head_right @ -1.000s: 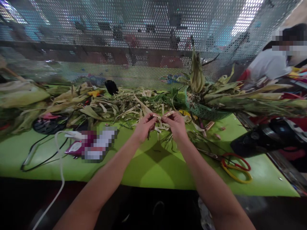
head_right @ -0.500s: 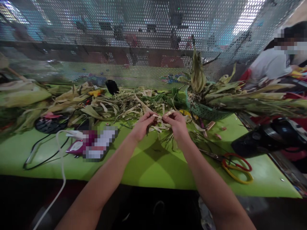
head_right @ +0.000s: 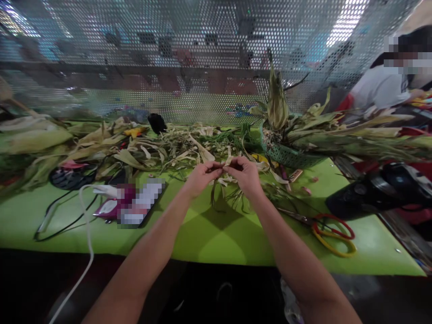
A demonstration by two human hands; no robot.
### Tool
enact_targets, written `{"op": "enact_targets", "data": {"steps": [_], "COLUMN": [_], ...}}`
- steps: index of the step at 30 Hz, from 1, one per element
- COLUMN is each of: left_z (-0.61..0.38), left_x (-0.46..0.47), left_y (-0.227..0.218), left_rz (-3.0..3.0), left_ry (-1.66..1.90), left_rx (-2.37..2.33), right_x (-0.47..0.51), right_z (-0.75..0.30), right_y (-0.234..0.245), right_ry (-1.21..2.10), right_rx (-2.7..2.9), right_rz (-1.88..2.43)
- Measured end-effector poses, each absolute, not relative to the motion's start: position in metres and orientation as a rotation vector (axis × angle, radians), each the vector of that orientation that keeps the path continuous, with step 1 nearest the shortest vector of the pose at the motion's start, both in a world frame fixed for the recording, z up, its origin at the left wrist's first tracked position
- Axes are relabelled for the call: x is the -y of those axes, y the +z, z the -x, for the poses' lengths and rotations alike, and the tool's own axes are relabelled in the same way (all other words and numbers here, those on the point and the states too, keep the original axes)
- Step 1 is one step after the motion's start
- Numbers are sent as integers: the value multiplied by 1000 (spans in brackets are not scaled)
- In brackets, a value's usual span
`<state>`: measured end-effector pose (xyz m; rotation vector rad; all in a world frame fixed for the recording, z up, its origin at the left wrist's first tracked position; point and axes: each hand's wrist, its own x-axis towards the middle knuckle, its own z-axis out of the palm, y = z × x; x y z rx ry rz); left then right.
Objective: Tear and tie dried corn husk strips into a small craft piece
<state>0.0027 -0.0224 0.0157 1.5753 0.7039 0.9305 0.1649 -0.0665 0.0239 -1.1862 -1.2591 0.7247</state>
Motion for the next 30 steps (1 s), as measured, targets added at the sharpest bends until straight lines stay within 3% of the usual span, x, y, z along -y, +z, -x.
{"op": "enact_targets", "data": {"steps": [9,19,24,27,30], "left_z": [-3,-6,-7,-9,-11], "left_x": [16,21,22,24,25], "left_y": [5,12,12,12,12], "left_rz": [-1472,-1165,-1224,-1166,-927], "left_ry": [1107,1219,1264,1264,1212], "left_rx": [-781,-775,-807,-828,-794], "right_x": [69,71,68,67,70], "right_z": [-162,-151,-149,-150,-152], "right_y": [26,24,18,13,11], "right_ry": [803,1175,1206,1020,456], "right_rx": [1277,1132,1179,1313,1641], "right_rz": [1239,1160,1164,1201,1300]}}
